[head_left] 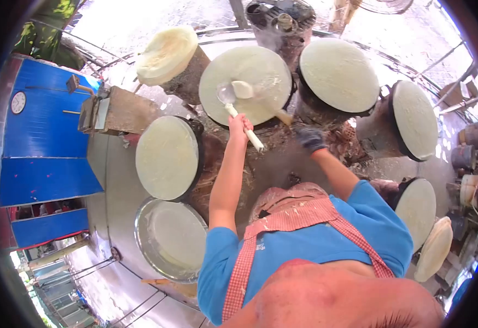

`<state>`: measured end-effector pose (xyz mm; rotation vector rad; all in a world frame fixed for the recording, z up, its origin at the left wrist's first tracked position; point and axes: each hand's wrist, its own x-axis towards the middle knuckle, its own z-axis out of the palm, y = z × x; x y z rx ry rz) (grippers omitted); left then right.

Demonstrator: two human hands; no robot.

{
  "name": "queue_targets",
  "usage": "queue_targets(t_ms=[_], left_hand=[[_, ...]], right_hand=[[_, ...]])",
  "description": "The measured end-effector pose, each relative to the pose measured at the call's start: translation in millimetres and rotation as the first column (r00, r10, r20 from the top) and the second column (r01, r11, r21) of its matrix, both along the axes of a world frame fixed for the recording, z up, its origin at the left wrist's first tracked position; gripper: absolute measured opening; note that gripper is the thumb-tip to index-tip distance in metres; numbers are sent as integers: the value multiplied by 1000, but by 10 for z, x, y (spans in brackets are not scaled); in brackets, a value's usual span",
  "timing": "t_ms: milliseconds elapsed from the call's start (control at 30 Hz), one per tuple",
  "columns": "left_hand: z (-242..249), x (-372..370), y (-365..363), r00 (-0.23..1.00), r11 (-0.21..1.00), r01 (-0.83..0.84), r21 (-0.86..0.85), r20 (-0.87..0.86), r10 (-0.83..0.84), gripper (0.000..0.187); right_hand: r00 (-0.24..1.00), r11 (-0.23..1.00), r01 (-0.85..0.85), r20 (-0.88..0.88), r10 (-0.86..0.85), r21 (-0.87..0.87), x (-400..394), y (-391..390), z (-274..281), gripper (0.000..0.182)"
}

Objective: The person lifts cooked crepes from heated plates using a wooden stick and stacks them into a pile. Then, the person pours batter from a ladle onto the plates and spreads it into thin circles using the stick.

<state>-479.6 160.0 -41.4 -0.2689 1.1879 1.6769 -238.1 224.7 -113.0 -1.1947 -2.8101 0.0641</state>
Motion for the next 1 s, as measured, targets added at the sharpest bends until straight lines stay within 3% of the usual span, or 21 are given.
queue_targets(t_ms=[67, 100, 133, 167, 200, 267, 333, 367, 400, 433, 467, 500, 567, 667, 733, 767, 800, 833, 867, 933, 1000], left_hand=[[-60, 12, -60, 993, 993, 70, 92, 93, -78, 18], [52, -66, -227, 912, 952, 33, 304, 381, -153, 14], [161, -72, -479, 743, 879, -72, 471, 613, -267, 10], [203, 29, -902, 913, 907, 37, 420, 354, -201, 8], [253, 143, -1267, 988, 929, 123, 350, 42, -146, 7], [375, 369, -1727, 971, 942, 46, 332, 206, -120, 9], [98, 270, -1896, 789, 902, -36, 430, 566, -238, 12], [193, 279, -1864, 655, 867, -105, 486, 690, -308, 14], [219, 260, -1802, 658, 856, -141, 498, 693, -295, 14], [231, 278, -1786, 570, 833, -171, 527, 742, -353, 14], [264, 322, -1840, 483, 809, -215, 547, 779, -399, 14], [373, 366, -1881, 458, 785, -242, 570, 781, -425, 13], [447, 434, -2010, 486, 747, -273, 606, 757, -437, 13], [401, 610, -2303, 583, 732, -353, 583, 749, -316, 18], [363, 591, -2493, 637, 732, -376, 568, 732, -241, 23], [316, 661, -2681, 640, 723, -420, 549, 744, -192, 21], [278, 716, -2871, 641, 714, -456, 531, 753, -150, 20], [245, 769, -3078, 546, 660, -568, 492, 825, -146, 20], [199, 813, -3312, 552, 615, -601, 511, 822, -143, 21], [245, 901, -3748, 624, 529, -657, 537, 781, -19, 22], [231, 977, -4219, 722, 490, -650, 580, 672, 162, 22]], right_hand=[[972, 995, -36, -233, 14, -90, -73, -190, -33, 28], [974, 996, -34, -225, 14, -83, -15, -175, 6, 28], [970, 959, 2, -231, -70, -283, 49, -221, 113, 27], [969, 927, 10, -227, -101, -374, 91, -238, 252, 27], [966, 888, 21, -218, -136, -460, 133, -259, 390, 27], [925, 999, 42, -378, -40, -1, 252, -445, 674, 30], [984, 989, -30, -170, 55, 147, 373, -659, 767, 32], [980, 989, -53, -184, 78, 139, 340, -668, 812, 32], [972, 985, -84, -206, 115, 151, 249, -594, 899, 33], [992, 987, 80, -86, -92, -137, 143, -623, 1187, 33], [997, 990, 24, -70, -34, -138, 169, -609, 1133, 33], [989, 999, 25, -145, -19, 37, 191, -527, 992, 32], [958, 997, 47, -284, -26, 67, 124, -377, 805, 34], [962, 945, 124, -197, -189, -303, 304, 32, 455, 41], [892, 933, 239, -318, -320, -271, 277, 327, 68, 37], [904, 939, 202, -317, -288, -278, 150, 269, 83, 37], [774, 809, 45, -492, -399, -586, 1, 217, 108, 36], [605, 597, -186, -570, -557, -780, -177, 154, 144, 35], [617, 592, -200, -570, -543, -781, -354, 47, 177, 35], [832, 729, -354, -554, -41, -586, -833, -210, 232, 31], [894, 525, -419, -437, 96, -741, -1337, -547, 216, 31]])
